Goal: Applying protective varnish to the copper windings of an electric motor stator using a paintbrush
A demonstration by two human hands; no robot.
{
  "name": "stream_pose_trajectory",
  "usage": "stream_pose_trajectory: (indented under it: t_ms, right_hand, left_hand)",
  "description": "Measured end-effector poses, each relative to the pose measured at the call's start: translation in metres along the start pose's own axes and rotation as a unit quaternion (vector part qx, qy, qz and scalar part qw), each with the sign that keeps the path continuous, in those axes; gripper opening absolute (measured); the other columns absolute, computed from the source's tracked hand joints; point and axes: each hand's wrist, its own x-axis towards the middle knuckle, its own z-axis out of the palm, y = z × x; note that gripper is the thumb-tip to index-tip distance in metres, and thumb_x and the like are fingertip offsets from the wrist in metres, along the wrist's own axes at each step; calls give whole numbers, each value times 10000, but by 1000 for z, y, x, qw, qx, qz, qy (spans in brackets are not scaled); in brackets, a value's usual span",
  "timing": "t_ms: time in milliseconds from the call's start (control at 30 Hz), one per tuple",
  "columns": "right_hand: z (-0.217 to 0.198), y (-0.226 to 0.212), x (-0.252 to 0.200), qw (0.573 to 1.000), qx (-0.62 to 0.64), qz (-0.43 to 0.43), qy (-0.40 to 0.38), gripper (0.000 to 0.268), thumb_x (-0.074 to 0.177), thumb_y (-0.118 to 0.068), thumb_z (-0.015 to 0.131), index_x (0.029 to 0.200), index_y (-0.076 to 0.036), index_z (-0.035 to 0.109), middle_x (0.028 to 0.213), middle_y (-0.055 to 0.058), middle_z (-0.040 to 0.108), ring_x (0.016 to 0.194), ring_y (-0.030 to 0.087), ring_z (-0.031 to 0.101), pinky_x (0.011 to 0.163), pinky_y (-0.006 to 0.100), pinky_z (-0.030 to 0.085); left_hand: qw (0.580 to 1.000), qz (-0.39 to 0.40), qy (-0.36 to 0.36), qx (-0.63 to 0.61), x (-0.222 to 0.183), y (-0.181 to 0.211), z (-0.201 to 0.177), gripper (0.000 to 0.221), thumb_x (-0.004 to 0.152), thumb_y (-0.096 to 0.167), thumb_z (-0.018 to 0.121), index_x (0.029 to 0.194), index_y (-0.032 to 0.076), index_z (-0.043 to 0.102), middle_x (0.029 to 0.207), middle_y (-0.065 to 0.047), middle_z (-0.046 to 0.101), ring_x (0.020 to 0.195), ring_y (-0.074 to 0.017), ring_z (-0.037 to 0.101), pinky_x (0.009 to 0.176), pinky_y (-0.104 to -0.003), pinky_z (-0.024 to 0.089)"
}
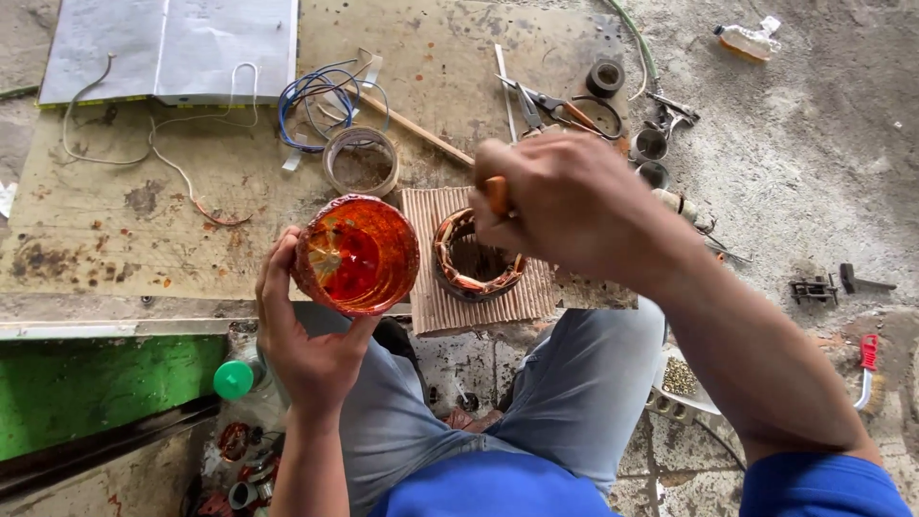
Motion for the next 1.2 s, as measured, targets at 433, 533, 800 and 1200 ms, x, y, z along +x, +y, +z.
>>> stream_pose_trajectory:
  t_ms: [433,533,800,1200]
  right_hand:
    - [-13,9,-50,981,-91,-170,2,270,1006,-337,646,1220,-175,628,1150,31,737,1061,227,656,998,400,438]
    - [-24,8,-61,982,-26,-158,105,150,986,-194,700,1033,-56,667,952,61,718,895,239,646,888,403,535]
    - [22,-28,-17,965,93,-117,215,331,988,-367,676,1107,-69,594,988,77,731,892,243,714,910,445,603]
    - [40,-37,9,975,176,-26,133,344,923,-399,694,1019,-70,670,976,67,757,862,205,735,860,374,593]
  left_hand:
    - [1000,-12,-2,29,-5,-9,0,885,785,141,962,1474,-38,436,1482,-243,541,1425,-396,537,1243,-493,478]
    - [999,-26,2,18,-10,-8,3,845,800,137,927,1475,-27,444,1487,-228,541,1430,-379,534,1250,-480,461]
    - [1000,-6,-2,-11,-9,0,10,825,800,148,927,1452,-38,457,1474,-235,540,1420,-381,538,1233,-480,492]
    - [1000,-13,5,-25,-17,4,10,901,763,208,946,1465,-39,439,1477,-226,539,1427,-368,532,1251,-474,479]
